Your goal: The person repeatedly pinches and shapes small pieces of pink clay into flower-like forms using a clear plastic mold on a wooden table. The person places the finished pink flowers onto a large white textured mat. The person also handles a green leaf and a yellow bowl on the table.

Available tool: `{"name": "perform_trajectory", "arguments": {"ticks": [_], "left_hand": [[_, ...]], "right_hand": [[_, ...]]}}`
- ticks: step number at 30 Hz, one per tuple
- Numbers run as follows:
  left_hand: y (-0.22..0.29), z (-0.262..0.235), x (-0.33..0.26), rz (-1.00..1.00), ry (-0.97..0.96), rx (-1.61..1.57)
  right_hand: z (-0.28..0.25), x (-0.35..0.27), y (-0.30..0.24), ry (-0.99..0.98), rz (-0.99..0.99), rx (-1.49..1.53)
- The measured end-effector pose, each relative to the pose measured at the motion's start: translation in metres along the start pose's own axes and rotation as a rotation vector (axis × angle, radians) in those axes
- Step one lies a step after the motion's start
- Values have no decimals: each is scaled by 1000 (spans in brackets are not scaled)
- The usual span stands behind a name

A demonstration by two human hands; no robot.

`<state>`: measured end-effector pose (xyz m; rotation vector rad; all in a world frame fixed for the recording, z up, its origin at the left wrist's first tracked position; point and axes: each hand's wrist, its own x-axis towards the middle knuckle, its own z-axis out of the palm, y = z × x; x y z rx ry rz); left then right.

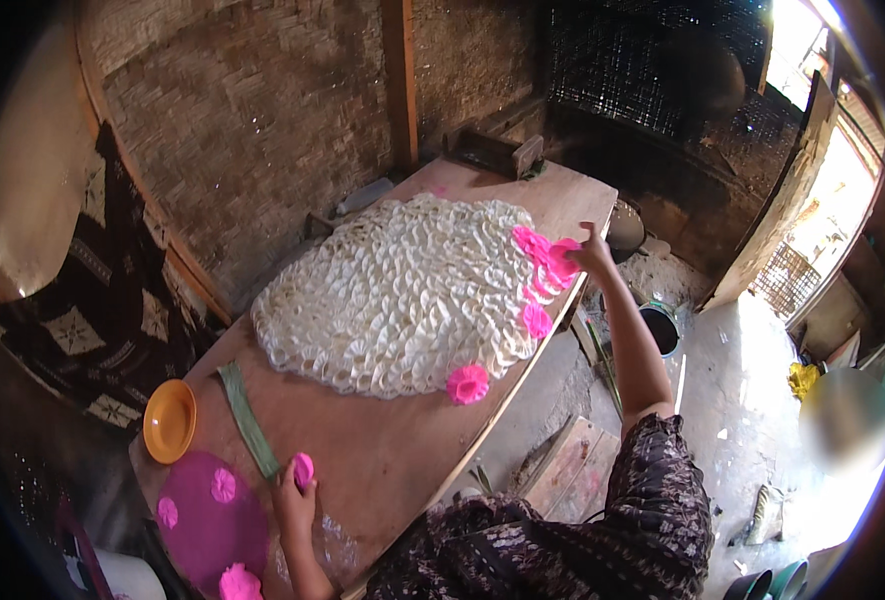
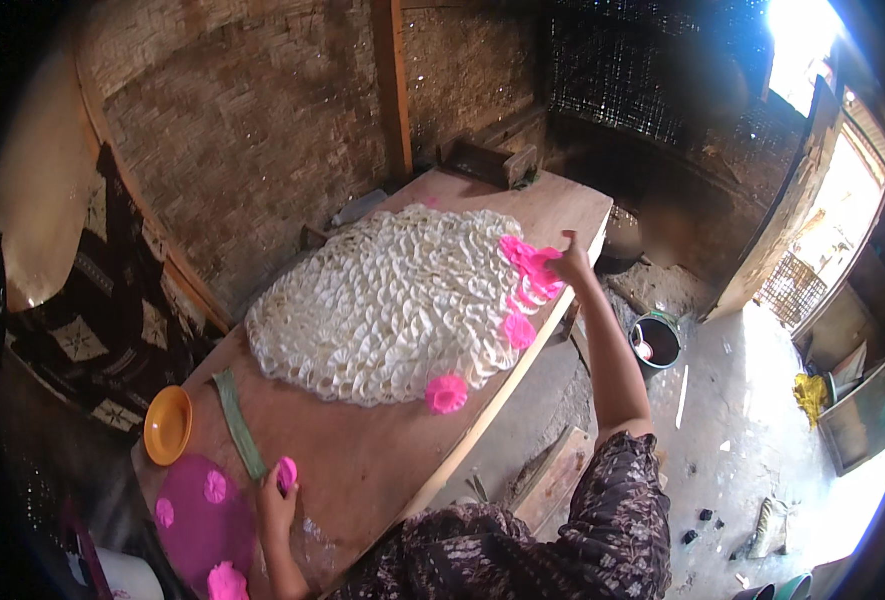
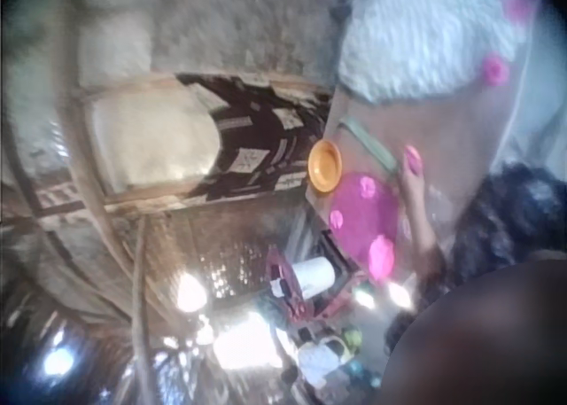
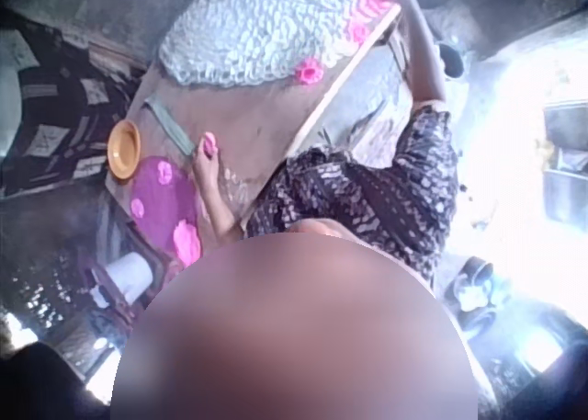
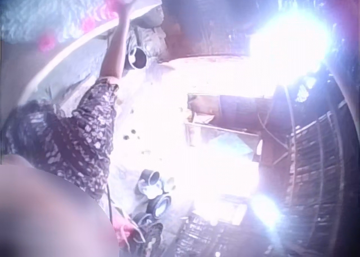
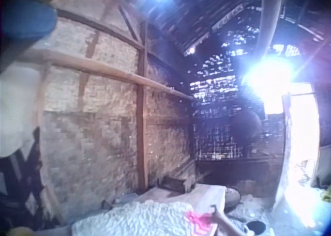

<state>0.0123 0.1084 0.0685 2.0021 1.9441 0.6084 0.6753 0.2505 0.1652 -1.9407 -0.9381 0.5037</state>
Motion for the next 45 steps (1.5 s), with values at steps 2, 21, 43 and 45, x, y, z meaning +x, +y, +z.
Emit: {"name": "perform_trajectory", "arguments": {"ticks": [2, 21, 43, 45], "left_hand": [[2, 7, 4, -66, -11, 9], [-16, 9, 24, -322, 274, -773], [-100, -63, -42, -130, 3, -2402], [-108, -60, -51, -152, 2, -2420]], "right_hand": [[-16, 44, 23, 85, 58, 55], [29, 132, 6, 438, -363, -438], [304, -439, -126, -1198, -659, 239], [278, -423, -158, -1330, -367, 539]]}}
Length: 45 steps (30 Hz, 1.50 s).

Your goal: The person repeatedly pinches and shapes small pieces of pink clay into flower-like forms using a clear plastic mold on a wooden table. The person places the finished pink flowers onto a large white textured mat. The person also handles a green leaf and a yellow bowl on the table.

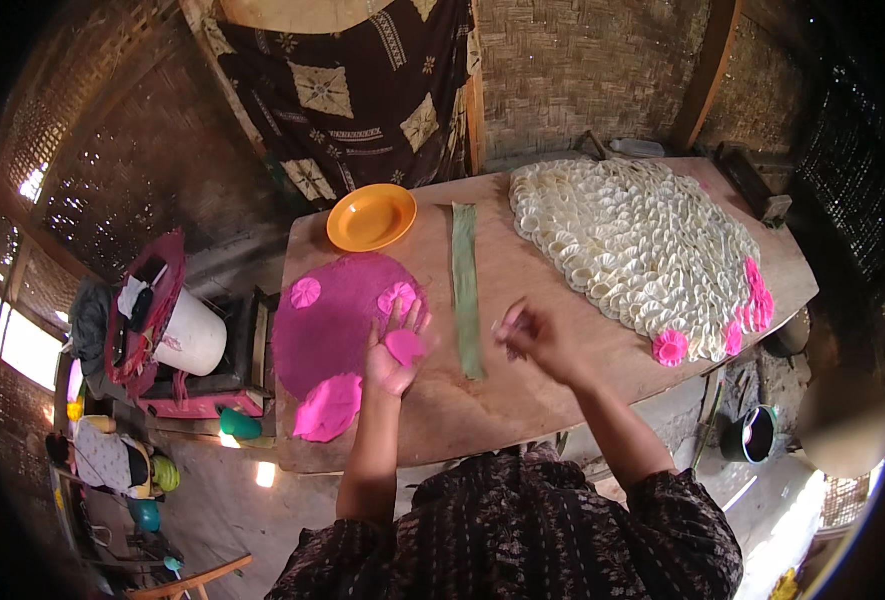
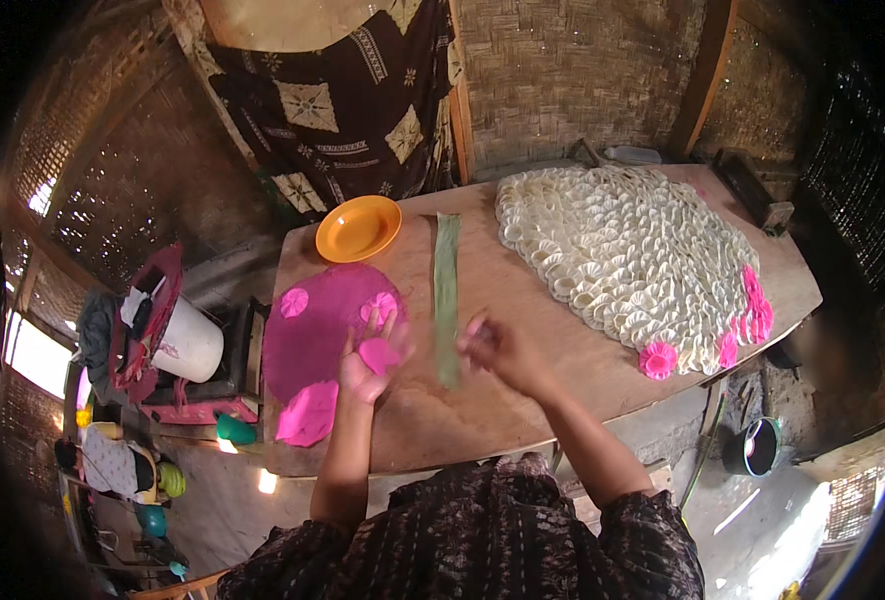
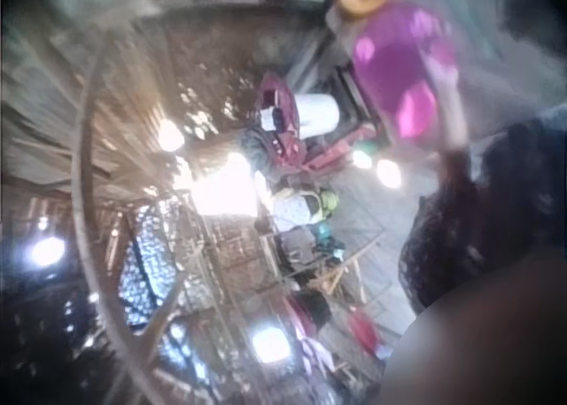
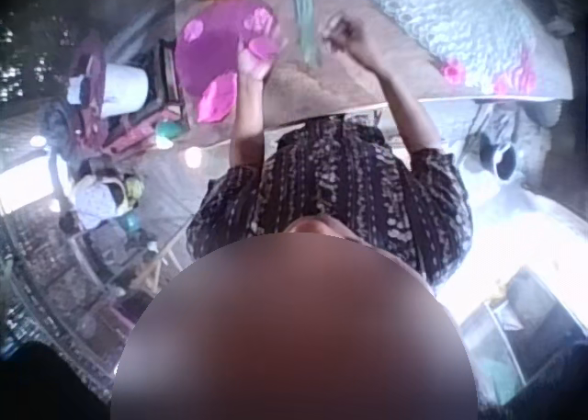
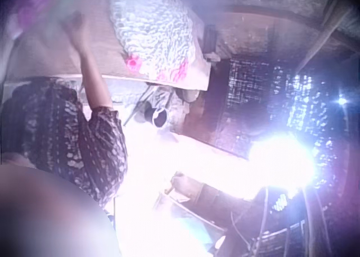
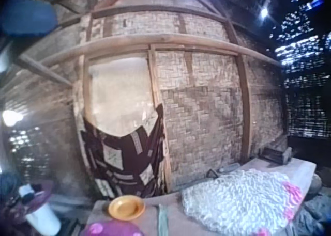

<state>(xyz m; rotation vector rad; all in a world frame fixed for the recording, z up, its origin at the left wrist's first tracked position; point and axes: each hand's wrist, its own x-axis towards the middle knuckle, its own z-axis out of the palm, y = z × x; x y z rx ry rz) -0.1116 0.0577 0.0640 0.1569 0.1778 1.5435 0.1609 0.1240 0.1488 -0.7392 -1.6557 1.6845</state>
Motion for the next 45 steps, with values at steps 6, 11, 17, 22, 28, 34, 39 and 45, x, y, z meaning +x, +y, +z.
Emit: {"name": "perform_trajectory", "arguments": {"ticks": [6, 11, 17, 22, 28, 34, 39, 45], "left_hand": [[-40, 0, -1, -124, 58, 7], [-53, 5, -4, -248, 8, -2], [-59, 4, -18, -77, 238, 458], [-85, -4, -34, 223, -338, 2156], [-93, -19, -39, 264, -451, 2595], [-91, -16, -38, 178, -489, 2540], [-83, -10, -37, 151, -567, 2601], [-77, -7, -34, 114, -620, 2601]], "right_hand": [[29, 13, -15, 54, 233, 336], [83, 10, 34, 157, -83, -885], [32, 49, 46, 78, -155, -207], [6, 87, 92, 38, 293, -632], [1, 87, 114, -126, -11, -1316], [-4, 107, 98, -256, 224, -1286], [-31, 121, 74, -238, 386, 69], [-14, 130, 85, -347, 207, -1231]]}}
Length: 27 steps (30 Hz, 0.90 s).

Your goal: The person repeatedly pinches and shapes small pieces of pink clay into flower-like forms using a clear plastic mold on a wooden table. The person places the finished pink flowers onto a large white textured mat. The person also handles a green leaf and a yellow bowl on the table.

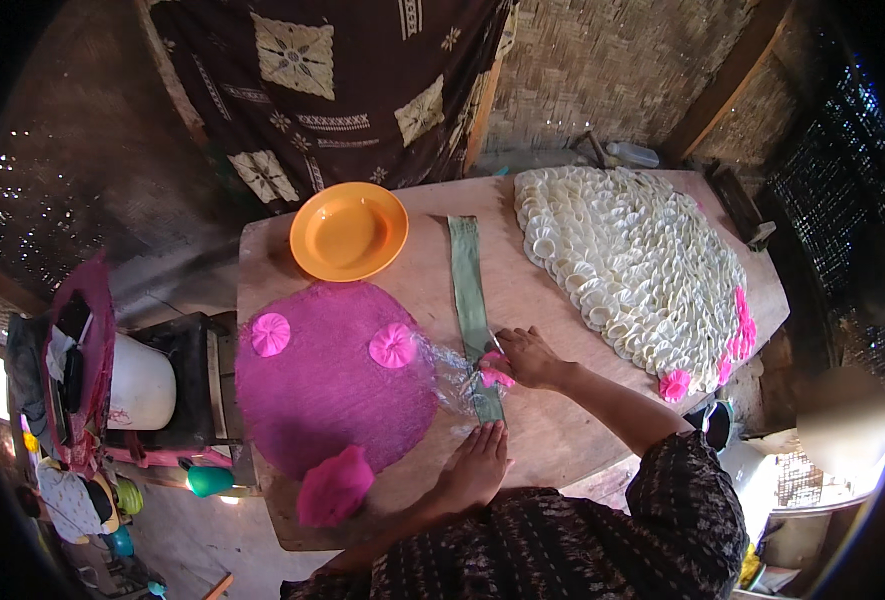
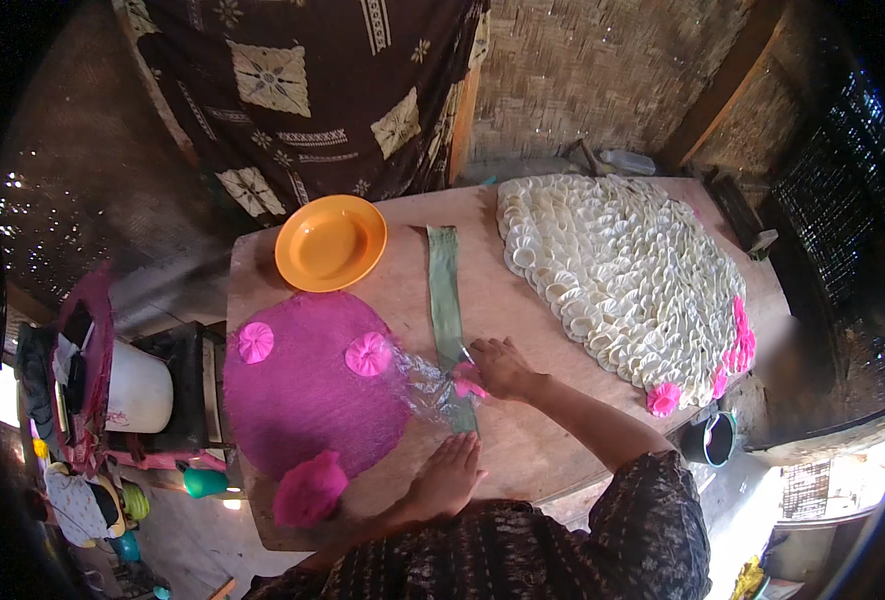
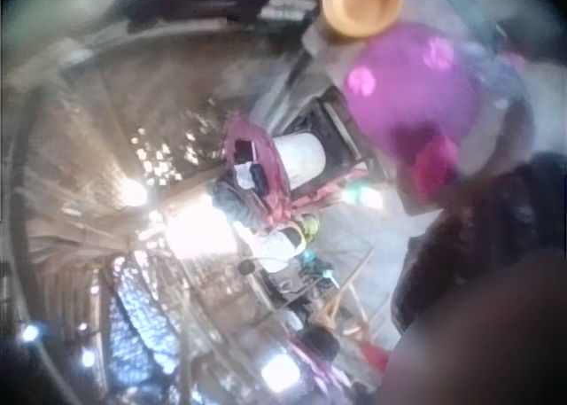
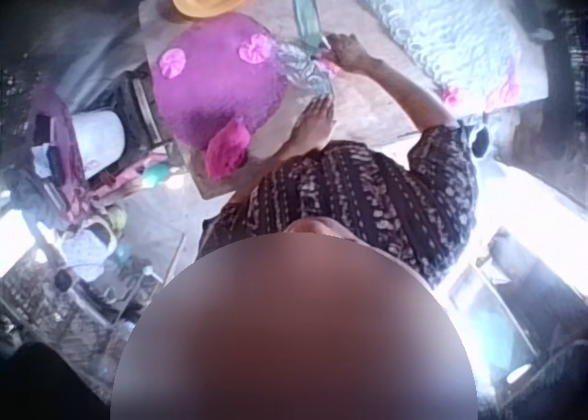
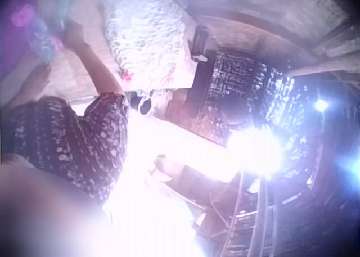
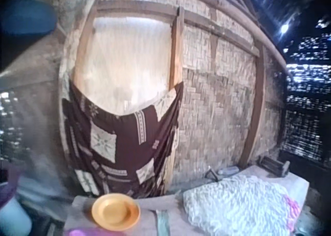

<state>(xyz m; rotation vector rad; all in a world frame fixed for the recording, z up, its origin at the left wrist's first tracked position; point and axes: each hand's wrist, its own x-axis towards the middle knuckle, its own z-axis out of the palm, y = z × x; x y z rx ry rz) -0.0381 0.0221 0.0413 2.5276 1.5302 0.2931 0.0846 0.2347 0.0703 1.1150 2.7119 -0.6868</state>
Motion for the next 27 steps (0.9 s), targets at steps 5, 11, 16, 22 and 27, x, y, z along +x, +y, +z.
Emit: {"name": "perform_trajectory", "arguments": {"ticks": [5, 11, 16, 22, 27], "left_hand": [[0, 0, 1, 0, -27, -2], [4, 11, 0, -39, -11, -80], [9, 26, 2, -95, -30, -121], [11, 36, 3, -100, 84, -141], [13, 41, 2, -98, 152, -129]], "right_hand": [[5, -5, -4, 118, -95, -138], [4, -2, -11, 60, -207, -74], [6, 4, -4, 46, -242, -116], [-2, 40, 11, 92, -143, -121], [-21, 82, 28, 77, -55, -116]]}}
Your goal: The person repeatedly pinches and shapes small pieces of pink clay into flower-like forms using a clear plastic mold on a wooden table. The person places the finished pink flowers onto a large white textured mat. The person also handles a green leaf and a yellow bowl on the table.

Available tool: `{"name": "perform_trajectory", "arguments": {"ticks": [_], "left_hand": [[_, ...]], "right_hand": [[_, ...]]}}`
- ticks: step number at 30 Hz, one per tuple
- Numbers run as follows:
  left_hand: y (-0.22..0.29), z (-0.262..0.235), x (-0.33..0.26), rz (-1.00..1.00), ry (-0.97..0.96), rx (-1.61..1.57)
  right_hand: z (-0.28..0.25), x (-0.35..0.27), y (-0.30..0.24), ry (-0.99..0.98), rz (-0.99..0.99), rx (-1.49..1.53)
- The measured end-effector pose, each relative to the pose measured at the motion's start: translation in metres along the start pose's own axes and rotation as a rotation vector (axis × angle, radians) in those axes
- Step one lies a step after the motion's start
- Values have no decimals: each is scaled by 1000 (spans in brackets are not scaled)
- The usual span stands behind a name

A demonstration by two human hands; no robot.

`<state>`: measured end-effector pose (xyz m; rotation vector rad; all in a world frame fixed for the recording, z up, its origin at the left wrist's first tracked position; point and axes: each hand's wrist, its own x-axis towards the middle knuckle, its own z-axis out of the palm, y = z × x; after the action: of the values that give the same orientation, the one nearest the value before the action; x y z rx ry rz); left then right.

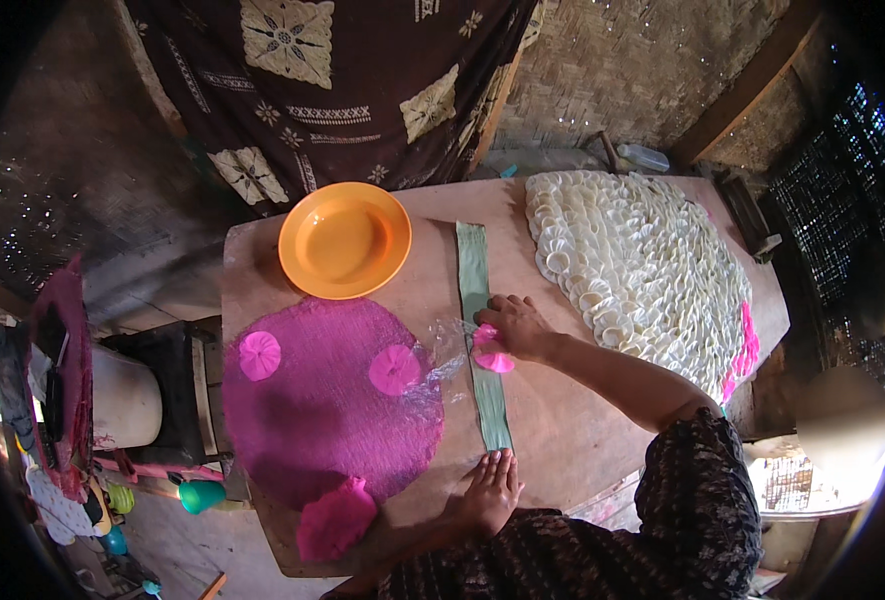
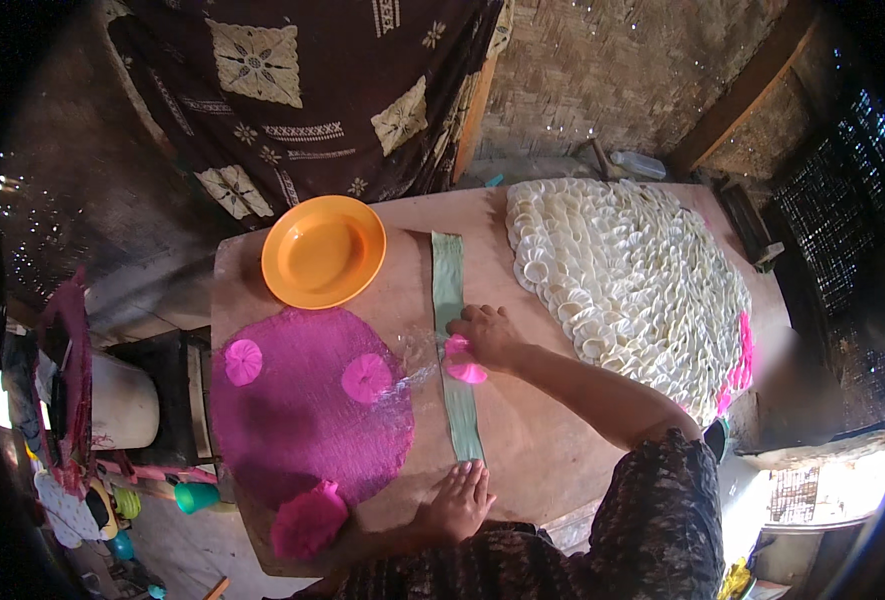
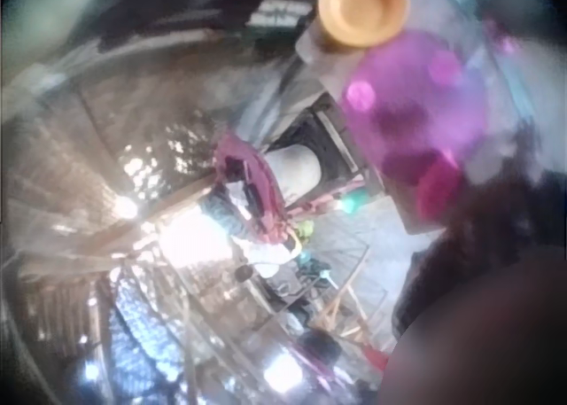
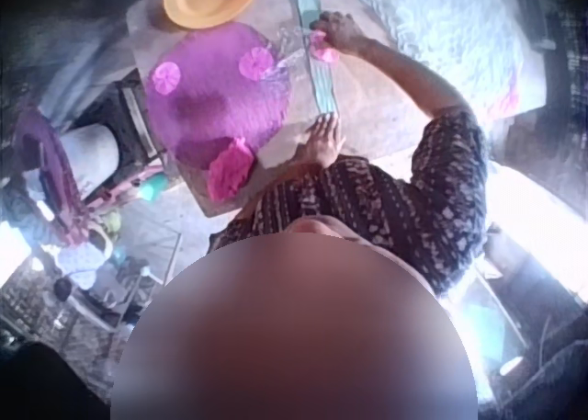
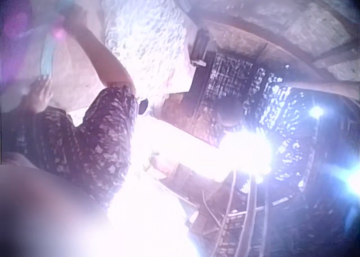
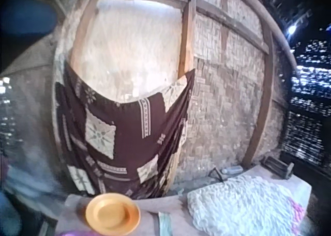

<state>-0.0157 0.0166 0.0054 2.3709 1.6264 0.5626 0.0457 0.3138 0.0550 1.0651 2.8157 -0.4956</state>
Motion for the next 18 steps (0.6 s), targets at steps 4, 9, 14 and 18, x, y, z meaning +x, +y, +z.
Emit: {"name": "perform_trajectory", "arguments": {"ticks": [4, 9, 14, 18], "left_hand": [[-1, -1, 1, 9, 26, 30], [-1, -7, 4, 25, -41, 67], [-2, -45, 23, -33, -242, -41], [-46, -109, 53, -387, 210, -620]], "right_hand": [[-10, 34, 20, 36, 31, 1], [-15, 79, 45, 84, 134, -30], [-29, 92, 27, 58, 277, -94], [-46, 22, -15, 201, 20, 314]]}}
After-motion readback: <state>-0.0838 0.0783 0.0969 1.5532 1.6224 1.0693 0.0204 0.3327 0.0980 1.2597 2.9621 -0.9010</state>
